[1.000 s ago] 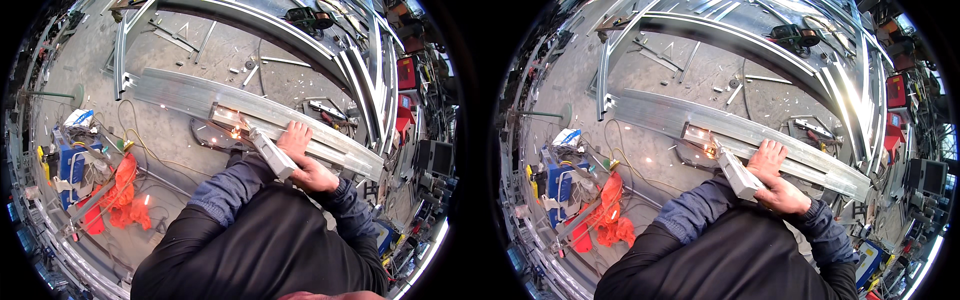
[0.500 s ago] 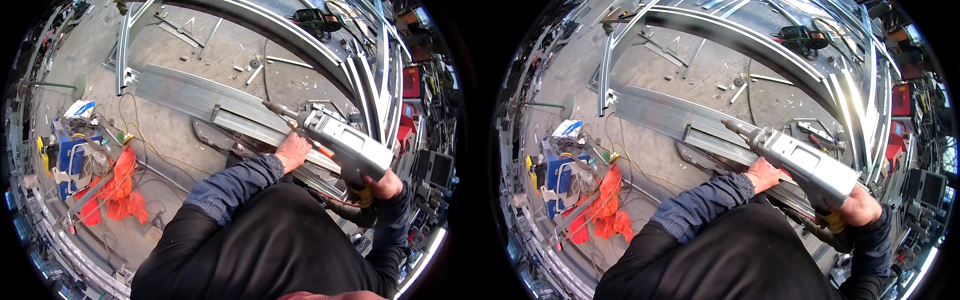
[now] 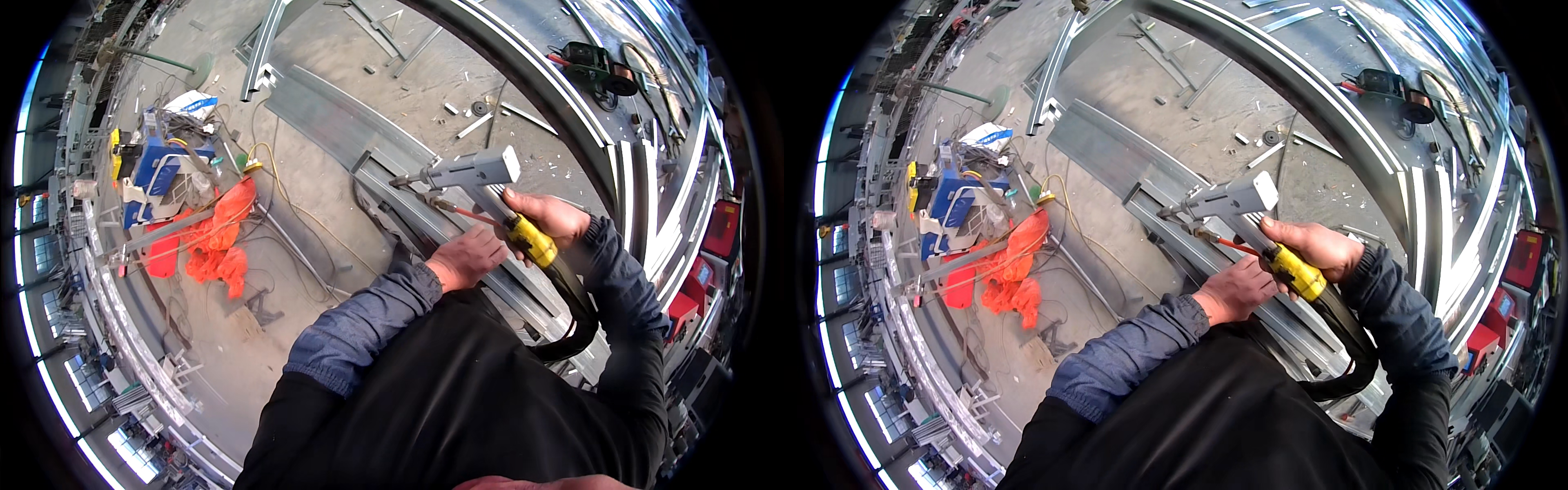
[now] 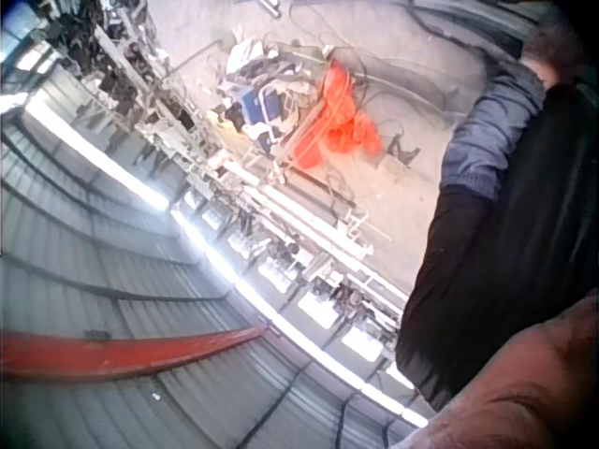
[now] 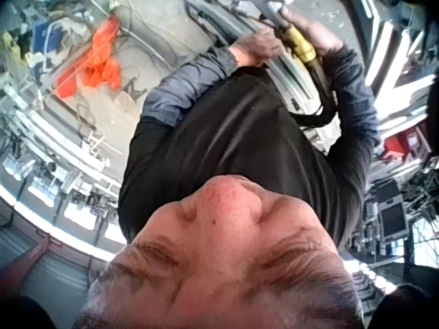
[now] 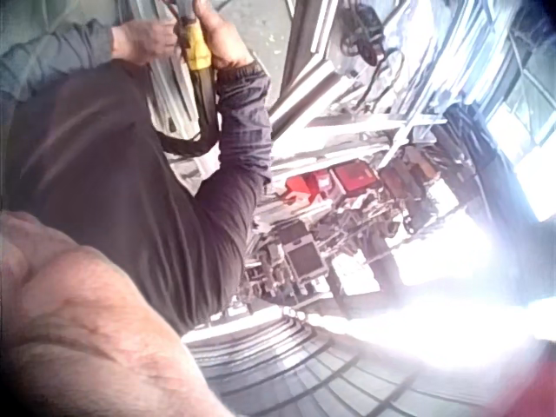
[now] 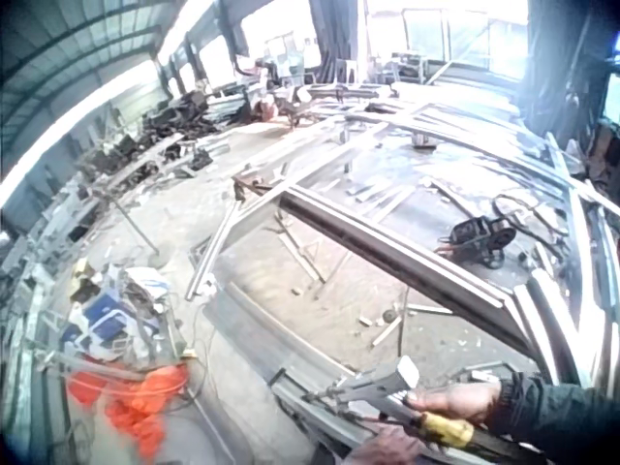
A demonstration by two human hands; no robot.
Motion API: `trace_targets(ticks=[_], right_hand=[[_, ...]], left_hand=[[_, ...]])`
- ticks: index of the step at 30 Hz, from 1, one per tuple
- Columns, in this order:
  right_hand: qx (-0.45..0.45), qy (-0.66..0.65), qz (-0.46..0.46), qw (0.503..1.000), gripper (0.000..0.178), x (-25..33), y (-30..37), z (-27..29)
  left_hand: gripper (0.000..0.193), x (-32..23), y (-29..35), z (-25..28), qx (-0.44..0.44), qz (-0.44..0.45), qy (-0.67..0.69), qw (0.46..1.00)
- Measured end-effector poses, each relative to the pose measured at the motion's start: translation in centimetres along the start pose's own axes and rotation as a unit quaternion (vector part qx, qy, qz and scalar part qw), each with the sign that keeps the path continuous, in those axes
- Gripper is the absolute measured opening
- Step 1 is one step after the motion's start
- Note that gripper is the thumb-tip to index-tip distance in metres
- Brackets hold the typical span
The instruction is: The person aligns metal frame components on a workbench and uses a handheld welding torch to tack and weld the joints. They repeatedly reposition the pieces, apply welds along seams, and inspect the alignment throughout the process.
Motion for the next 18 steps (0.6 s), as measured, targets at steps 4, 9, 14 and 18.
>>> trace_targets(ticks=[4,9,14,18], right_hand=[[0.056,-0.034,0.007,0.998,0.074,-1.2,-2.7,2.0],[0.069,-0.093,0.012,0.993,0.072,-1.5,-4.5,2.2],[0.086,-0.076,0.005,0.993,0.072,-1.2,-4.9,2.8],[0.1,-0.113,-0.005,0.989,0.073,-2.1,-5.8,3.0]], left_hand=[[0.044,0.0,0.0,-0.8,0.02,0.006,-0.033,0.999],[0.06,-0.3,0.2,-1.0,0.015,0.005,-0.068,0.998],[0.07,-0.6,-0.2,-0.6,0.026,0.013,-0.079,0.996],[0.071,-0.7,-0.3,-0.2,0.027,0.007,-0.078,0.997]])
Point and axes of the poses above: each hand's wrist, its own y-axis away from the middle knuckle, its own z-axis out of the back of the hand, x = y × z, the point moved 5 cm from there along -y, towards the middle knuckle, and after that the axes turned 9 degrees about y, right-handed, at the moved point
